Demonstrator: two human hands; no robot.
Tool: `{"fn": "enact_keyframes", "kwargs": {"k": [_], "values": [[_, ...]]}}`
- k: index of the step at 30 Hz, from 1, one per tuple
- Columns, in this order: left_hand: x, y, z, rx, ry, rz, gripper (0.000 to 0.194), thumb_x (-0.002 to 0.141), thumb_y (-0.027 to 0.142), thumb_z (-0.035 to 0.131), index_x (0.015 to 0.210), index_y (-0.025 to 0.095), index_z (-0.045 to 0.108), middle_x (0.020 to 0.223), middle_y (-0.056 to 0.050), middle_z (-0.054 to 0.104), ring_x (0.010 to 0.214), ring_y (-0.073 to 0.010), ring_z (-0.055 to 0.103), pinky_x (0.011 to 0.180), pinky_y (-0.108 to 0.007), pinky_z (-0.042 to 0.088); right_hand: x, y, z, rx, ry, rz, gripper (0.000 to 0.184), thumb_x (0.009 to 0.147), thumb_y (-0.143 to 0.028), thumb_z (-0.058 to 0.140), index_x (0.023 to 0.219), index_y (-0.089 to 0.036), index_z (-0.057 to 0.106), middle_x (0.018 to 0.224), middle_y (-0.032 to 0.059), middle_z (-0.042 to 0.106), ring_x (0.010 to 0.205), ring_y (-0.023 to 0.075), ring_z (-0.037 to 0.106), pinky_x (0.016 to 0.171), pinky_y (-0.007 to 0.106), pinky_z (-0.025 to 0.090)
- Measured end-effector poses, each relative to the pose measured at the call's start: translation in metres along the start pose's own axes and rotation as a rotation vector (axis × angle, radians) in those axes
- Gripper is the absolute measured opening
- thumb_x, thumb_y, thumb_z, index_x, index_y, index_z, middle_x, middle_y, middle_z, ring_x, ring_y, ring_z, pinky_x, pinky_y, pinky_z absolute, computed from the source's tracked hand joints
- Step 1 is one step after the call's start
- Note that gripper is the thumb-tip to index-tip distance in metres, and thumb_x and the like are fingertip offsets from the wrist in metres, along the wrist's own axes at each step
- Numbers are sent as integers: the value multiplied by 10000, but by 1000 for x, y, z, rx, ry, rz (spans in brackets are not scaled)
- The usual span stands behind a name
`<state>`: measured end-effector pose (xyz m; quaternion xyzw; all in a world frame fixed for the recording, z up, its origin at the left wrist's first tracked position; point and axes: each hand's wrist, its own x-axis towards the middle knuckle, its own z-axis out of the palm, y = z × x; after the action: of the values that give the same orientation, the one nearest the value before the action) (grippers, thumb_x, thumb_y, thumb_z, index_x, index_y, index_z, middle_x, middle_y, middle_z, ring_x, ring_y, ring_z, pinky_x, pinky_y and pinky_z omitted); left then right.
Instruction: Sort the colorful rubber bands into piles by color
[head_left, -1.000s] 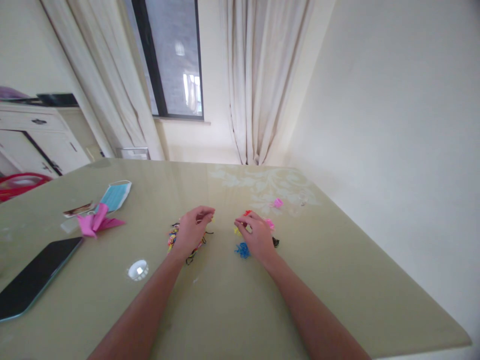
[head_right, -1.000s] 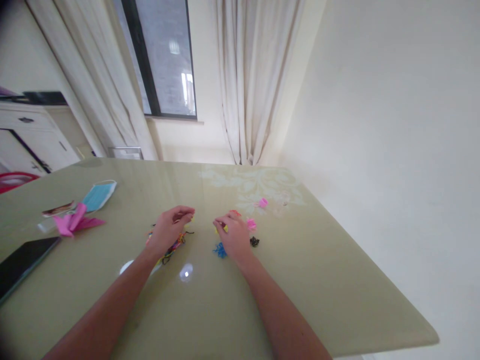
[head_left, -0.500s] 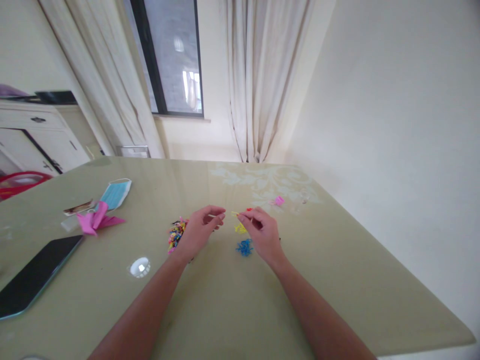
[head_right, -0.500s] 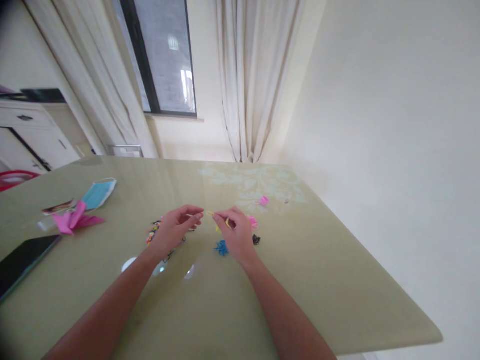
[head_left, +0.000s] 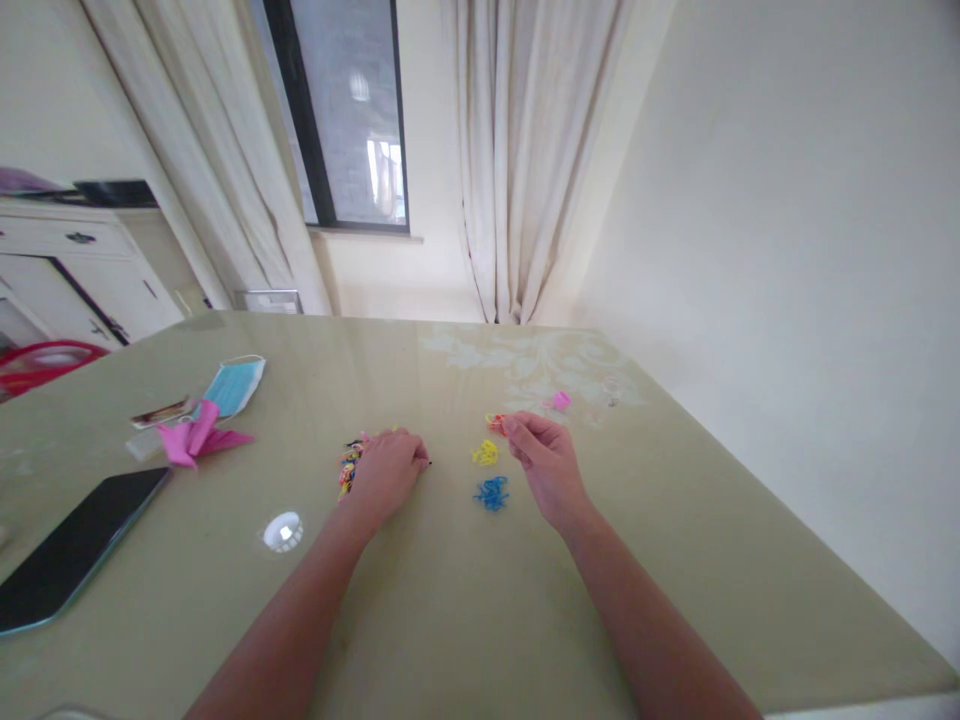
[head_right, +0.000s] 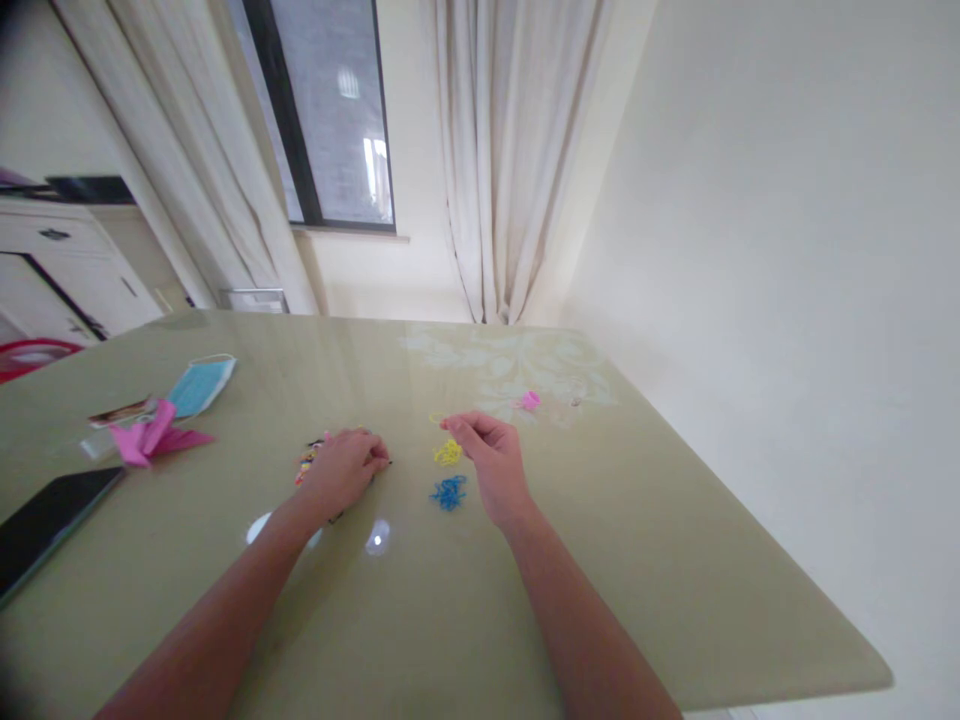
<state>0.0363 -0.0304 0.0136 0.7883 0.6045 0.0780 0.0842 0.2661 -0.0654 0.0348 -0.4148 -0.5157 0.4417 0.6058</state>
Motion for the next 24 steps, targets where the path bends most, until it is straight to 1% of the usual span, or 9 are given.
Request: {"fn": "enact_keyframes", "kwargs": {"k": [3,5,9,11,13,16,18,21,24], "values": [[0,2,1,63,16,13,222,994,243,546,980,190,762,1130,-126,739,1154,-309,640,1013,-443,441,4,9,-5,-248,-12,-37,269,913,-455,709,867,-200,781,791,37,716,655,151,528,627,284,402],[0,2,2,65,19,11,241,1012,241,516,1007,189,752,1135,-126,736,1161,-312,635,1019,-459,439,7,18,-7,-462,-25,-79,231,950,-391,656,869,-194,745,798,37,703,672,162,551,648,291,413],[2,-3,1,-6,8,-20,168,982,278,600,1001,214,755,1143,-97,736,1176,-322,634,1095,-532,394,9,35,-9,-844,-73,-134,155,962,-246,609,839,-190,685,812,41,681,733,180,582,701,302,414],[2,-5,1,-26,3,-27,139,962,274,634,968,219,762,1138,-91,731,1177,-321,635,1120,-552,373,9,39,-9,-987,-113,-114,150,962,-216,612,831,-187,679,833,51,688,778,193,602,721,308,409],[1,-4,3,-10,7,-24,150,964,244,620,938,208,764,1117,-101,727,1163,-318,636,1112,-546,381,9,41,-9,-1077,-155,-79,167,975,-215,607,828,-186,681,840,57,695,794,198,613,716,309,401],[0,-1,6,38,47,14,188,976,207,570,928,180,750,1112,-136,716,1163,-335,618,1054,-521,424,8,42,-10,-1145,-183,-32,195,982,-224,611,803,-186,677,834,66,699,777,199,615,687,308,387],[1,2,6,-9,96,44,205,983,195,531,931,171,728,1106,-148,715,1141,-332,613,1007,-490,449,9,42,-11,-1155,-156,-12,201,979,-229,620,790,-186,672,836,71,703,772,201,615,677,309,383],[4,8,2,-327,141,78,187,992,230,506,934,188,678,985,-98,737,976,-263,650,908,-401,484,9,39,-11,-1088,-87,-37,192,964,-244,652,783,-183,669,824,66,697,766,201,607,677,310,387],[4,16,-5,-723,108,151,174,962,352,578,918,208,665,859,-34,735,824,-209,655,783,-326,493,9,34,-7,-850,-106,-120,136,941,-305,704,865,-192,713,791,33,685,706,178,579,649,296,400]]}}
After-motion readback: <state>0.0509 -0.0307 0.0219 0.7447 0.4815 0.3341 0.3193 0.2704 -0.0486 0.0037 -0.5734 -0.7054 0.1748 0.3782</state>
